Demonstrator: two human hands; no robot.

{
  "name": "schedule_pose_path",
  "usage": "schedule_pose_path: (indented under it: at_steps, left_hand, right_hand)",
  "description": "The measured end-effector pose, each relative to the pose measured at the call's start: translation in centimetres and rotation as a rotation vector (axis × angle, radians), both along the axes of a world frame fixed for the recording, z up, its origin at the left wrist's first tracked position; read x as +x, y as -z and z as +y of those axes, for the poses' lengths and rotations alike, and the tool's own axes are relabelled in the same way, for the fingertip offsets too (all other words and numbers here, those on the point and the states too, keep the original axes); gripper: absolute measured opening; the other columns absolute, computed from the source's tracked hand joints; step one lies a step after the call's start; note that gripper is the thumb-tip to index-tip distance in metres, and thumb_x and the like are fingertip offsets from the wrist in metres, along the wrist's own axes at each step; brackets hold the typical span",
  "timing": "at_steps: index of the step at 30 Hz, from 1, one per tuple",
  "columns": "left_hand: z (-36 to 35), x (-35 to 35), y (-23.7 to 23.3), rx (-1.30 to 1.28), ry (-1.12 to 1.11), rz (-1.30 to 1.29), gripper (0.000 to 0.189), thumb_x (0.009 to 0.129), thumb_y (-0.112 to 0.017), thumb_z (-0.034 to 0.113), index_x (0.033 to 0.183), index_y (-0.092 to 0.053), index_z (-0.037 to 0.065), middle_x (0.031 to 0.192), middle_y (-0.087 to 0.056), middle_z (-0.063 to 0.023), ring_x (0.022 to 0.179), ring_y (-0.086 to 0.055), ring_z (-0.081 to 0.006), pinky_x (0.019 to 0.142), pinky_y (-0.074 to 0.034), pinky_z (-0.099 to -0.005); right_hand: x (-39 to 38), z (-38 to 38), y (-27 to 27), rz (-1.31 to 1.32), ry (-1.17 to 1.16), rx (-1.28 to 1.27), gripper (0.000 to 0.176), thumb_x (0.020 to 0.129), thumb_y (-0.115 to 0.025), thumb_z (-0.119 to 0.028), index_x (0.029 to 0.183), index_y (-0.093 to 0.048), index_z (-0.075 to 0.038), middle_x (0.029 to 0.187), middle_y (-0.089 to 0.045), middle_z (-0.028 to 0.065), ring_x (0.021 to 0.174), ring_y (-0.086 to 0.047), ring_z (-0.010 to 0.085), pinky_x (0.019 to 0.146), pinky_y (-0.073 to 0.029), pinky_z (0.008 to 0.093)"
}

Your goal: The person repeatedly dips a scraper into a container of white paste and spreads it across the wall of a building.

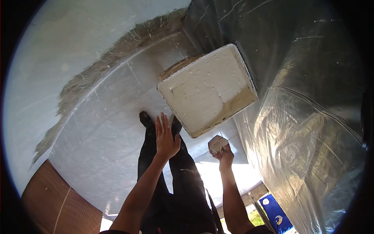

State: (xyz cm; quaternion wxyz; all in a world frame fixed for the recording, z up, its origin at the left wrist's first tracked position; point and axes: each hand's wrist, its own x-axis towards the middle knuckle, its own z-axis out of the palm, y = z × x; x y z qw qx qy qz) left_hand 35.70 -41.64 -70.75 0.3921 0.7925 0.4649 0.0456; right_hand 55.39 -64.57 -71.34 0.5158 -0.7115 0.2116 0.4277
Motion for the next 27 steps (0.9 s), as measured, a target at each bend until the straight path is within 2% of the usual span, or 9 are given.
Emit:
schedule_pose_path:
  at_steps: [2, 5, 7, 11, 14, 16, 19, 22, 27]
  left_hand:
    - [0.0, 0.4, -0.2, -0.026, -0.051, -0.027, 0.091, 0.084, -0.059, 0.012, 0.159, -0.01, -0.008, 0.166, -0.013, -0.0309, 0.153, -0.008, -0.0549, 0.125, -0.014, -0.0592]
    - [-1.7, 0.9, -0.6, -0.142, -0.175, -0.054, 0.085, 0.088, -0.057, 0.01, 0.159, -0.015, -0.006, 0.165, -0.022, -0.0297, 0.153, -0.015, -0.0516, 0.125, -0.017, -0.055]
    - [-2.2, 1.6, -0.9, -0.243, -0.291, -0.085, 0.076, 0.09, -0.056, 0.008, 0.157, -0.023, -0.005, 0.157, -0.038, -0.0297, 0.15, -0.031, -0.0451, 0.123, -0.027, -0.0495]
    - [-3.4, 2.1, -0.4, -0.518, -0.435, -0.243, 0.069, 0.093, -0.058, 0.01, 0.154, -0.029, -0.006, 0.151, -0.047, -0.0304, 0.144, -0.045, -0.0395, 0.118, -0.036, -0.0459]
    - [-5.5, 2.1, 2.8, -0.727, -0.495, -0.355, 0.065, 0.099, -0.059, 0.017, 0.151, -0.03, -0.008, 0.151, -0.047, -0.0302, 0.139, -0.052, -0.0343, 0.114, -0.042, -0.0416]
    - [-5.6, 2.3, 3.3, -1.16, -0.602, -0.494, 0.072, 0.106, -0.049, 0.044, 0.155, -0.028, -0.005, 0.155, -0.044, -0.0293, 0.142, -0.049, -0.0344, 0.117, -0.036, -0.0445]
    - [-4.4, 3.4, 0.7, -1.49, -0.723, -0.448, 0.099, 0.101, -0.022, 0.074, 0.159, -0.021, -0.006, 0.159, -0.038, -0.0295, 0.149, -0.037, -0.0403, 0.123, -0.021, -0.0538]
    - [-3.9, 3.7, -0.1, -1.59, -0.766, -0.539, 0.107, 0.098, -0.014, 0.08, 0.16, -0.016, -0.007, 0.159, -0.036, -0.0303, 0.149, -0.037, -0.0399, 0.123, -0.02, -0.0546]
    - [-3.2, 3.4, -0.2, -1.692, -0.85, -0.664, 0.107, 0.099, -0.018, 0.077, 0.159, -0.01, -0.011, 0.159, -0.031, -0.0354, 0.15, -0.033, -0.0432, 0.125, -0.019, -0.0532]
  right_hand:
    - [1.2, -3.4, 0.6, -0.148, -0.111, -0.088, 0.063, 0.079, -0.056, 0.008, 0.14, -0.051, -0.001, 0.124, -0.063, 0.0089, 0.11, -0.067, 0.0241, 0.087, -0.06, 0.038]
    - [4.6, 3.6, -5.7, -0.334, -0.397, -0.112, 0.048, 0.088, -0.06, 0.006, 0.136, -0.053, 0.003, 0.122, -0.064, 0.0098, 0.107, -0.066, 0.0208, 0.086, -0.056, 0.0308]
    - [8.4, 9.0, -7.8, -0.434, -0.853, -0.131, 0.035, 0.098, -0.059, -0.005, 0.132, -0.058, 0.001, 0.118, -0.069, 0.0179, 0.105, -0.068, 0.0247, 0.09, -0.053, 0.0344]
    - [12.0, 20.4, -12.2, -0.765, -1.588, -0.203, 0.028, 0.093, -0.059, -0.002, 0.121, -0.064, -0.007, 0.101, -0.07, 0.021, 0.1, -0.067, 0.0393, 0.089, -0.052, 0.0461]
    - [10.5, 24.0, -12.6, -0.693, -1.886, -0.354, 0.03, 0.089, -0.061, -0.002, 0.118, -0.066, -0.007, 0.104, -0.07, 0.0198, 0.103, -0.067, 0.0381, 0.091, -0.052, 0.0472]
    - [9.0, 25.4, -12.5, -0.54, -2.161, -0.523, 0.035, 0.086, -0.061, -0.001, 0.12, -0.067, -0.007, 0.108, -0.071, 0.0199, 0.105, -0.068, 0.0354, 0.095, -0.051, 0.0468]
    - [7.8, 25.4, -10.6, -0.642, -2.305, -0.458, 0.036, 0.084, -0.061, -0.005, 0.119, -0.069, -0.01, 0.102, -0.072, 0.016, 0.102, -0.069, 0.0319, 0.089, -0.054, 0.0443]
    - [6.6, 25.1, -9.3, -0.693, -2.339, -0.357, 0.028, 0.083, -0.062, -0.004, 0.108, -0.074, -0.009, 0.094, -0.073, 0.0143, 0.096, -0.071, 0.0309, 0.086, -0.055, 0.0433]
    - [4.9, 23.5, -7.3, -0.787, -2.306, -0.181, 0.02, 0.08, -0.064, -0.003, 0.095, -0.076, -0.009, 0.085, -0.073, 0.0135, 0.089, -0.072, 0.0316, 0.082, -0.056, 0.0434]
